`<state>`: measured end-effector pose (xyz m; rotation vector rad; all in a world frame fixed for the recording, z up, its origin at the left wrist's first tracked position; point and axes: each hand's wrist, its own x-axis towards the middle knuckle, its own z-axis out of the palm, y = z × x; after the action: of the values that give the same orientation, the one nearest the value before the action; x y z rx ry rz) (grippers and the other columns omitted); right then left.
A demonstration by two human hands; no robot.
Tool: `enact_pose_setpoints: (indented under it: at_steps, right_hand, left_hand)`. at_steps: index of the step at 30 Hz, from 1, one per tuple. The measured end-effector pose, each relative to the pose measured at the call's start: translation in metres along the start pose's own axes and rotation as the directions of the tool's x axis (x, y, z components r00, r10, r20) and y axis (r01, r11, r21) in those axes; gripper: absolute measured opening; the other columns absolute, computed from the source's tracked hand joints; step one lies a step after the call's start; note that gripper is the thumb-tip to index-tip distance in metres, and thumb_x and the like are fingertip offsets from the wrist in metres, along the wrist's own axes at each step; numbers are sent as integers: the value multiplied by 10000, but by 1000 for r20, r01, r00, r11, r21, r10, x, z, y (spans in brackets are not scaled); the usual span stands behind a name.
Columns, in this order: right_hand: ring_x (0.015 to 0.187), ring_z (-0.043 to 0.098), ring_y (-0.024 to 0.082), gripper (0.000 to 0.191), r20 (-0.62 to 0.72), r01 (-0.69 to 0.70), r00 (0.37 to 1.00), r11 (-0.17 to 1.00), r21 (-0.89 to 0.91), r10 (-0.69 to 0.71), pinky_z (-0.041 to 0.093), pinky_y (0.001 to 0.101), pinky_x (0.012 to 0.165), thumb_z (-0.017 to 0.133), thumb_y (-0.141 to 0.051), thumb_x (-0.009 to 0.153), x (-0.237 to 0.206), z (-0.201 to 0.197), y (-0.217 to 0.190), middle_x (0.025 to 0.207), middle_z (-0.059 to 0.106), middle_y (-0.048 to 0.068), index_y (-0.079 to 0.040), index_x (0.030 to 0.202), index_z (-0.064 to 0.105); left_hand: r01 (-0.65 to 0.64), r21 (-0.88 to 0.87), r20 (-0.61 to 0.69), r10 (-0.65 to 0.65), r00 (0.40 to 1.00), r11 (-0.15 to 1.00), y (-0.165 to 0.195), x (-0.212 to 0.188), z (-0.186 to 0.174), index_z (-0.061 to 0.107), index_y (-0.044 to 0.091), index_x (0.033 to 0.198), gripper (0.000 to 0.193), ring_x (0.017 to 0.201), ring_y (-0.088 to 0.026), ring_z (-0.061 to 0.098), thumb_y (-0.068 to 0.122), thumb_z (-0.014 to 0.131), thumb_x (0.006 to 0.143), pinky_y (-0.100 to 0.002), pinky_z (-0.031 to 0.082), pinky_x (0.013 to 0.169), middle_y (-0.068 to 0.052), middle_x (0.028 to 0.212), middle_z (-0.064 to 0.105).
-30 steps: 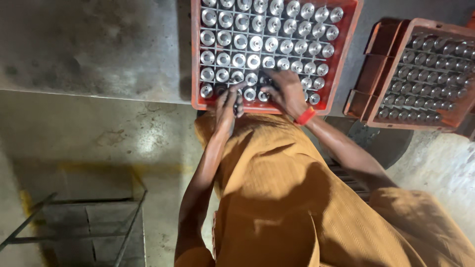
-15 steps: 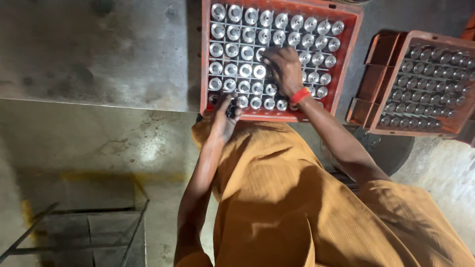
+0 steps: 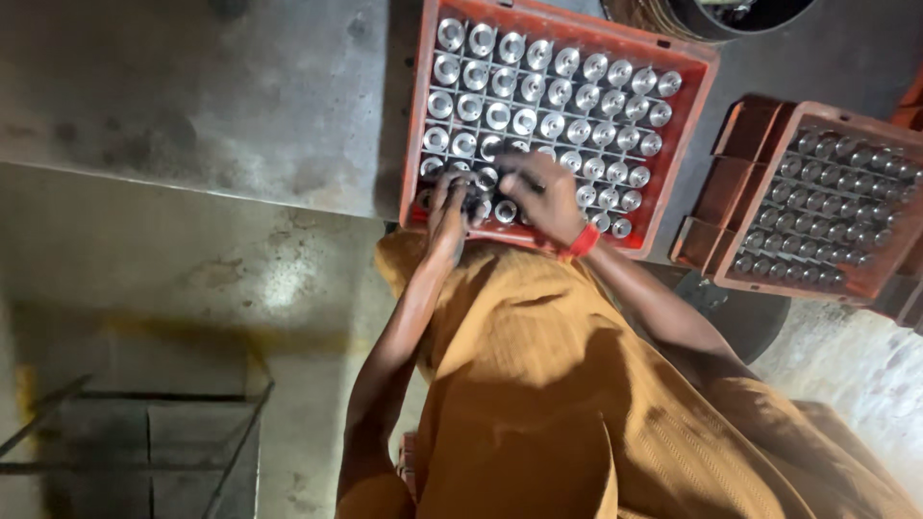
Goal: The person arranges small metal caps into a red plastic crate using both hands. They repeatedly pick up caps from a nearby container and place them into the crate slots, then move the crate to a different location and continue the process.
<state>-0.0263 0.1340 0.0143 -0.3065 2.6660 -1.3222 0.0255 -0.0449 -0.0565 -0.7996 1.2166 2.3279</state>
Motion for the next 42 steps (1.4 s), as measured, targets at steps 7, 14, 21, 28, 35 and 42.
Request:
enact_pose_setpoints:
  at_steps: [7, 14, 21, 28, 35, 42]
  right_hand:
    - [1076, 649, 280, 214, 171, 127, 976, 991, 37, -131, 521, 395, 942, 836, -244, 895, -13, 14, -19, 1162, 694, 110, -89, 1036, 787]
    - [1065, 615, 306, 219, 312, 337, 895, 941, -4, -319, 458, 457, 962, 850, -304, 810, -10, 0, -25, 1102, 715, 97, -112, 905, 806]
    - [904, 654, 121, 183, 48, -170, 985, 904, 392, 164, 522, 271, 851, 770, -165, 946, -4, -12, -2, 1012, 714, 8, -71, 1086, 699]
    - [871, 650, 103, 168, -60, -229, 937, 738, 635, 343, 540, 250, 781, 697, -56, 1018, 45, -34, 47, 1023, 725, 49, -17, 1181, 711]
    - [1018, 712, 238, 163, -249, 52, 966, 997, -64, -66, 563, 385, 892, 773, -143, 978, 65, -45, 53, 1094, 765, 119, -27, 1093, 782]
    - [863, 568, 324, 224, -38, 207, 967, 859, -469, -253, 458, 466, 779, 875, -247, 867, 95, -40, 48, 887, 697, 123, -60, 951, 785]
  left_hand:
    - [-149, 168, 16, 149, 989, 974, -14, 4, 4, 612, 92, 1259, 267, 905, -102, 557, 278, 472, 1127, -261, 495, 704, -29, 1104, 620]
    - [116, -254, 93, -95, 991, 960, -14, 1, 4, 618, 94, 1234, 244, 969, -170, 658, 222, 502, 1062, -335, 576, 738, -63, 1111, 665]
    - [211, -482, 152, -156, 976, 850, -4, 9, 7, 654, 75, 1189, 217, 904, -192, 670, 234, 561, 1075, -346, 576, 754, -77, 1047, 692]
    - [164, -408, 153, -110, 982, 898, -2, 2, -3, 623, 125, 1066, 156, 633, -96, 546, 275, 604, 1028, -239, 420, 532, -10, 849, 621]
    - [-14, -80, 84, 21, 996, 997, 18, -9, 3, 668, 93, 1241, 385, 587, -29, 460, 408, 623, 1024, -196, 343, 490, 39, 786, 562]
    - [83, -87, 11, -82, 997, 993, 25, -13, 7, 595, 163, 1162, 278, 553, -55, 466, 354, 664, 973, -212, 351, 471, 11, 733, 578]
